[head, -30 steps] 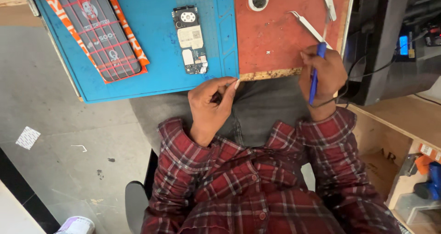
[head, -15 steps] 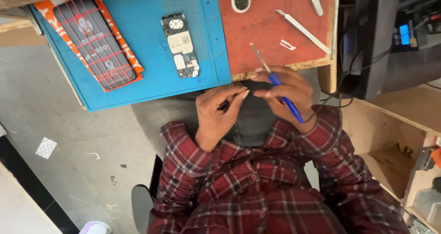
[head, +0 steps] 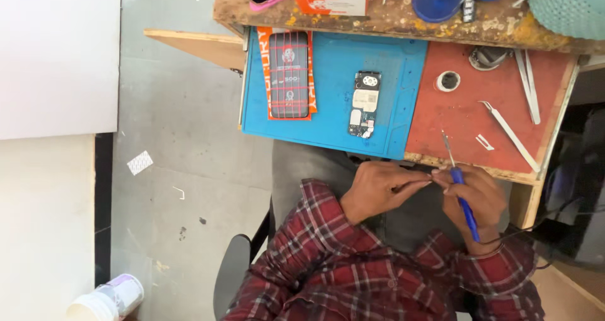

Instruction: The person uses a blue-handled screwdriver to manipulate small components on a workbench. They repeatedly pick up and place tiny parts while working near a disassembled mobile phone and a hard drive. The person occasionally pauses to reposition items on the blue mat.

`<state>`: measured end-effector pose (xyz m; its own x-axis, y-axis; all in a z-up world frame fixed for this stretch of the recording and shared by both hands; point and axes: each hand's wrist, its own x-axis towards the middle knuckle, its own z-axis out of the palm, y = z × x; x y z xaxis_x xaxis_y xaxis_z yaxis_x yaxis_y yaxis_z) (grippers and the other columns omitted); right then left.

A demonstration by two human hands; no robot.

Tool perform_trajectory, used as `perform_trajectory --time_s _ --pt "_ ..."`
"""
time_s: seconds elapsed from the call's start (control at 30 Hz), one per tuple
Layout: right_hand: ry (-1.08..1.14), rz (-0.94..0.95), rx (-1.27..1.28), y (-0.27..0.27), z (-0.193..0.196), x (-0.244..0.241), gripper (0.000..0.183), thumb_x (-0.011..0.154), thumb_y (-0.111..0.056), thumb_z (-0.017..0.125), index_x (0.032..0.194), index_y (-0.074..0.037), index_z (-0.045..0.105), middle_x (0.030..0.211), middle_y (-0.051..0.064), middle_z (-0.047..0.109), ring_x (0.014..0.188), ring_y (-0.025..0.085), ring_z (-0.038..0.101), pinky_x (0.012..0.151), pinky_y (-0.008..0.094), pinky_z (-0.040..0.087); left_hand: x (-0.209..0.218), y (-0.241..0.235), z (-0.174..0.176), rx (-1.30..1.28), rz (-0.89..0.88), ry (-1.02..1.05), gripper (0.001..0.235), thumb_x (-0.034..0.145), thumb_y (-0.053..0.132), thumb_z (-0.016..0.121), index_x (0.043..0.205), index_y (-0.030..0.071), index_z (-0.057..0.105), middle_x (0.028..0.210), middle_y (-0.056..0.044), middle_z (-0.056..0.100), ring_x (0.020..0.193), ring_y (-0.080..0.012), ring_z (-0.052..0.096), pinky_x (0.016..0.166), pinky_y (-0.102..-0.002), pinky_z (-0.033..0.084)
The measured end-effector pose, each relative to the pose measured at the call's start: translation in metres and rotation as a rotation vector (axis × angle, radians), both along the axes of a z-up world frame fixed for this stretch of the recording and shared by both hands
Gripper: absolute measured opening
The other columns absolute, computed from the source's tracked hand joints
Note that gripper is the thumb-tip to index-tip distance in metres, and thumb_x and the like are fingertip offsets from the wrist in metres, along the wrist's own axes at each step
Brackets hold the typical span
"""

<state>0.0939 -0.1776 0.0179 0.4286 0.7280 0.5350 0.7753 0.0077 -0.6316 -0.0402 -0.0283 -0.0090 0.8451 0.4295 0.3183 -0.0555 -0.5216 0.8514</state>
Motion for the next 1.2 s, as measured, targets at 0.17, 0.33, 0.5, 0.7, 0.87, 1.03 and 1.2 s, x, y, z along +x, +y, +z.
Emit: perform_trajectory --time_s 0.17,0.33,0.5,0.7,0.87,1.03,1.2 --pt "0.008 -0.006 0.001 0.002 0.004 0.002 0.024 0.088 0.012 0.071 0.090 -0.004 0.054 0.096 0.016 0.074 0.096 0.035 0.074 0.080 0.039 0.061 -0.002 -0.003 -0.004 -0.021 0.015 -0.041 0.011 0.095 0.023 0.078 0.103 0.015 0.079 0.084 -0.002 0.073 0.070 -0.0179 0.069 0.064 -0.032 0.054" --pt "-0.051 -0.085 0.043 -0.003 0.007 0.005 0.027 0.091 0.013 0.073 0.094 -0.007 0.055 0.098 0.015 0.073 0.097 0.036 0.074 0.082 0.040 0.060 0.000 0.000 0.006 -0.046 0.117 0.045 0.010 0.088 0.023 0.084 0.093 0.015 0.082 0.064 -0.006 0.065 0.056 -0.0206 0.063 0.054 -0.036 0.048" --pt "-0.151 -0.245 -0.071 -0.020 -0.025 0.031 0.025 0.092 0.000 0.079 0.104 -0.005 0.059 0.109 0.019 0.073 0.103 0.038 0.071 0.088 0.046 0.056 0.014 0.014 0.007 0.105 0.186 -0.004 0.011 0.093 0.022 0.079 0.094 0.011 0.078 0.087 -0.005 0.069 0.071 -0.0252 0.067 0.061 -0.037 0.053" --pt "0.166 -0.101 0.009 -0.029 -0.042 0.047 0.027 0.112 -0.028 0.056 0.113 -0.001 0.056 0.119 0.023 0.072 0.115 0.039 0.071 0.102 0.043 0.057 0.051 0.030 -0.005 0.110 0.184 -0.007 0.007 0.095 0.016 0.078 0.097 0.010 0.076 0.096 -0.001 0.069 0.077 -0.0230 0.071 0.064 -0.035 0.055" --pt "0.324 -0.117 0.092 -0.024 -0.044 0.042 0.052 0.114 -0.049 0.045 0.118 0.001 0.059 0.109 0.022 0.070 0.104 0.033 0.071 0.094 0.039 0.058 0.067 0.031 -0.009 0.155 0.196 -0.004 0.008 0.092 0.012 0.080 0.098 0.009 0.076 0.091 -0.003 0.066 0.078 -0.0238 0.068 0.066 -0.037 0.053" --pt "0.369 -0.200 0.073 -0.029 -0.049 0.044 0.067 0.114 -0.058 0.041 0.125 0.002 0.068 0.103 0.018 0.068 0.091 0.023 0.069 0.083 0.032 0.057 0.077 0.032 -0.014 0.199 0.199 0.042 0.008 0.089 0.009 0.081 0.096 0.009 0.077 0.086 -0.004 0.062 0.077 -0.0241 0.064 0.066 -0.038 0.051" --pt "0.381 -0.270 0.090 -0.027 -0.050 0.047 0.026 0.108 -0.021 0.068 0.115 0.003 0.069 0.096 0.017 0.070 0.078 0.022 0.069 0.068 0.029 0.057 0.080 0.034 -0.013 0.115 0.174 0.076 0.007 0.091 0.008 0.081 0.096 0.008 0.075 0.089 -0.002 0.064 0.079 -0.0221 0.064 0.067 -0.037 0.052"
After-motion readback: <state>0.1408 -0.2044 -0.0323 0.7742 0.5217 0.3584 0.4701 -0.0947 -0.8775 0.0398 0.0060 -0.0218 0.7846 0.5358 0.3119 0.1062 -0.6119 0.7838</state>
